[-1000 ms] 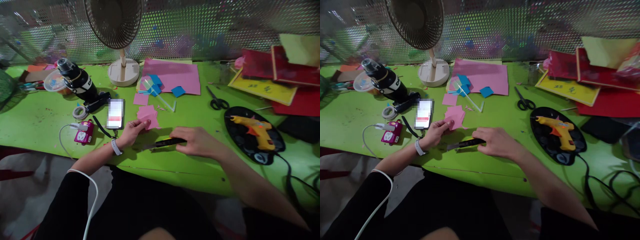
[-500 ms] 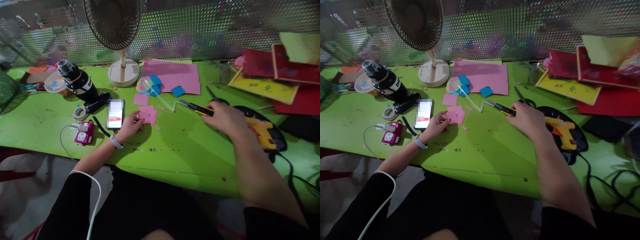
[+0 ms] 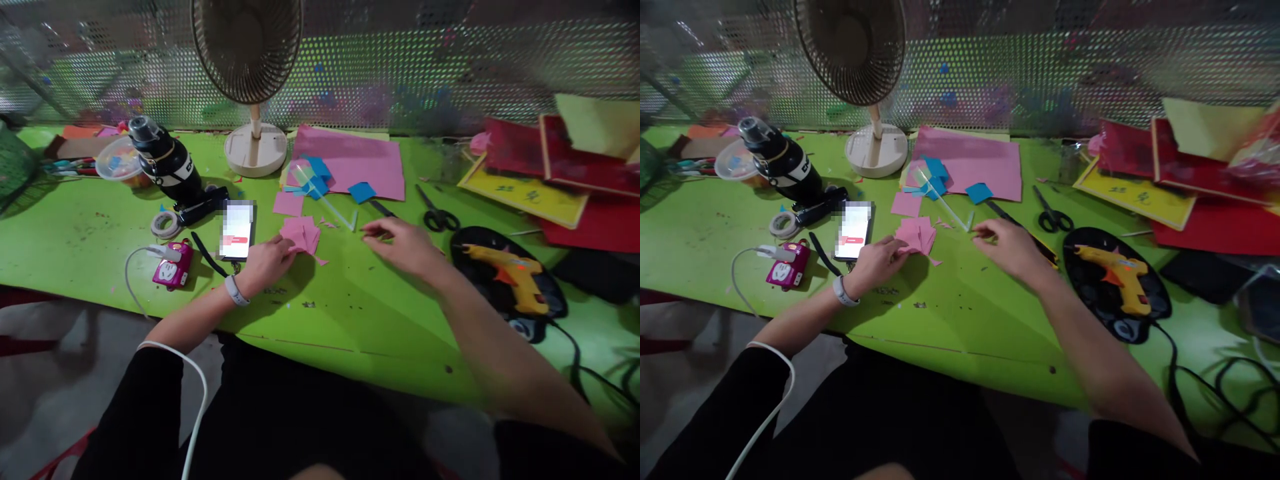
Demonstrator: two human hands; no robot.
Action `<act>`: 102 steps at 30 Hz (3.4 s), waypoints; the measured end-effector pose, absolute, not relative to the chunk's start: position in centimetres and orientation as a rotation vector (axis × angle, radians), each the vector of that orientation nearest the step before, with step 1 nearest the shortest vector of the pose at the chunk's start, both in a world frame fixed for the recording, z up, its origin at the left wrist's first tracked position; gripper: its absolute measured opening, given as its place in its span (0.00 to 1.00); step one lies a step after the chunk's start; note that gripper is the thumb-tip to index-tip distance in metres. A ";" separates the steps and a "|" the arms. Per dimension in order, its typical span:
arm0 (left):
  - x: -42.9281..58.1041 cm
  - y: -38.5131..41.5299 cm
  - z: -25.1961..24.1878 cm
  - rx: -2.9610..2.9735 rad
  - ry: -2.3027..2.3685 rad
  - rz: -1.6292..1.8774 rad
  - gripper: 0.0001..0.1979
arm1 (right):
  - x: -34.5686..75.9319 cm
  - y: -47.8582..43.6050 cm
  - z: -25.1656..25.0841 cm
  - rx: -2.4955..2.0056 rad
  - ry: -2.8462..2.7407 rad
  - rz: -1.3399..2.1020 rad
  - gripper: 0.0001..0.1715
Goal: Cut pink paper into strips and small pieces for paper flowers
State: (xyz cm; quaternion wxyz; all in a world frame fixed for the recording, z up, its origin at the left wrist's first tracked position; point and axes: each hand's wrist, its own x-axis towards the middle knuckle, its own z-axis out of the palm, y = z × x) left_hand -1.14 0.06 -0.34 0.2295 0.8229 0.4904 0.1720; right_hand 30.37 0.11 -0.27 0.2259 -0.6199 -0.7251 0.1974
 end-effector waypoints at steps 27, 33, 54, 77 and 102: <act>-1.1 0.6 -1.3 2.804 1.352 0.182 0.16 | 22.1 11.9 -0.6 -1.842 -1.931 0.189 0.20; -1.2 0.5 -1.1 2.758 1.353 0.272 0.15 | 23.2 16.6 -0.7 -2.124 -1.848 0.206 0.17; -1.5 0.4 -2.1 2.800 1.182 0.394 0.12 | 26.3 17.8 -0.5 -1.952 -1.853 0.097 0.10; -0.7 -0.3 -2.1 2.681 0.801 0.283 0.24 | 18.2 14.2 -1.7 -1.408 -2.713 0.131 0.13; -0.1 -1.0 0.6 0.631 0.835 0.624 0.17 | 22.8 -4.0 0.5 -0.947 -2.227 0.220 0.12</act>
